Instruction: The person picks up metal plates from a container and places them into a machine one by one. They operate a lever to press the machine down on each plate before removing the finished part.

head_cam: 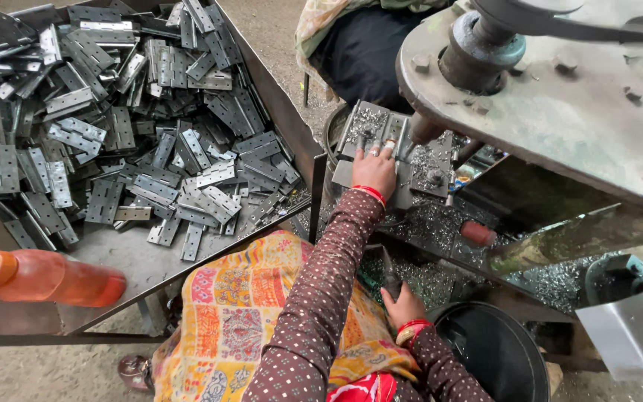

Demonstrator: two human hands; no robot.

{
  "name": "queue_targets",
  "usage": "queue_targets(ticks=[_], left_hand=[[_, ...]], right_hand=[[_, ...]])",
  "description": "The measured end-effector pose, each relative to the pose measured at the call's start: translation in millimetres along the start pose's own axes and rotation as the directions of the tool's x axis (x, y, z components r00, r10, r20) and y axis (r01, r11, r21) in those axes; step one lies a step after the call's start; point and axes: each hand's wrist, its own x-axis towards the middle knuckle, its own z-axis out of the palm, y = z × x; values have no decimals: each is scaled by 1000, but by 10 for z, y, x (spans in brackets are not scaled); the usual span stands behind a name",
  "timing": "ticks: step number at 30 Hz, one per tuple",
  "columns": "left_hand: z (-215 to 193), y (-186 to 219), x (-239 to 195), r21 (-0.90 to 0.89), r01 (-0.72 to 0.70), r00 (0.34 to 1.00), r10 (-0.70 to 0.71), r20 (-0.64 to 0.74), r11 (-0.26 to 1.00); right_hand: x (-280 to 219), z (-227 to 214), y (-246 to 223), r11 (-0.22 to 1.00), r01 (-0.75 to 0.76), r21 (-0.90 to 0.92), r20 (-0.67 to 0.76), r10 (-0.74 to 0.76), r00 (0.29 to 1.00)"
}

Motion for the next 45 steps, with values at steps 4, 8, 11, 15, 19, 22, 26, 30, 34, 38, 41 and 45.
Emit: queue_targets(ticks=[4, 8, 11, 15, 19, 22, 26, 30, 34, 38, 41, 45], left_hand=[[-155, 8, -86, -17, -24, 998, 25, 53, 1000], [-386, 182, -619, 53, -84, 996, 84, 4, 995], [-562, 347, -1101, 124, -99, 977, 120, -177, 987], [-619, 318, -1268, 56, -130, 959, 140, -247, 990], [-768, 304, -1062, -175, -221, 938, 160, -306, 959], [-873, 401, -936, -235, -235, 884, 106, -455, 943], [-728, 392, -584, 23, -70, 987, 73, -146, 997], [-457, 173, -657, 100, -44, 993, 55, -108, 994], [-346, 144, -806, 117, 78, 983, -57, -175, 990], [-345, 236, -864, 55, 6, 997, -2, -71, 998], [-305, 250, -746, 80, 1, 990, 10, -138, 997], [-292, 240, -624, 31, 36, 997, -33, -69, 999]], right_hand=[[39, -491, -129, 999, -40, -1, 165, 40, 985], [112, -801, -284, 999, -41, -19, 203, 44, 978], [117, -877, -381, 997, -39, -66, 217, 53, 975], [93, -834, -342, 1000, -8, -28, 206, 14, 979], [141, -804, -299, 1000, 29, 1, 180, -29, 983], [99, -780, -300, 998, -59, 12, 190, 56, 980], [98, -803, -339, 997, -68, -27, 220, 73, 973], [98, -827, -343, 997, -44, -56, 223, 56, 973], [105, -803, -313, 996, -84, -29, 225, 89, 970], [145, -776, -300, 998, -47, 32, 211, 39, 977], [132, -758, -275, 997, -68, -19, 229, 71, 971], [137, -732, -201, 998, -60, 3, 210, 58, 976]])
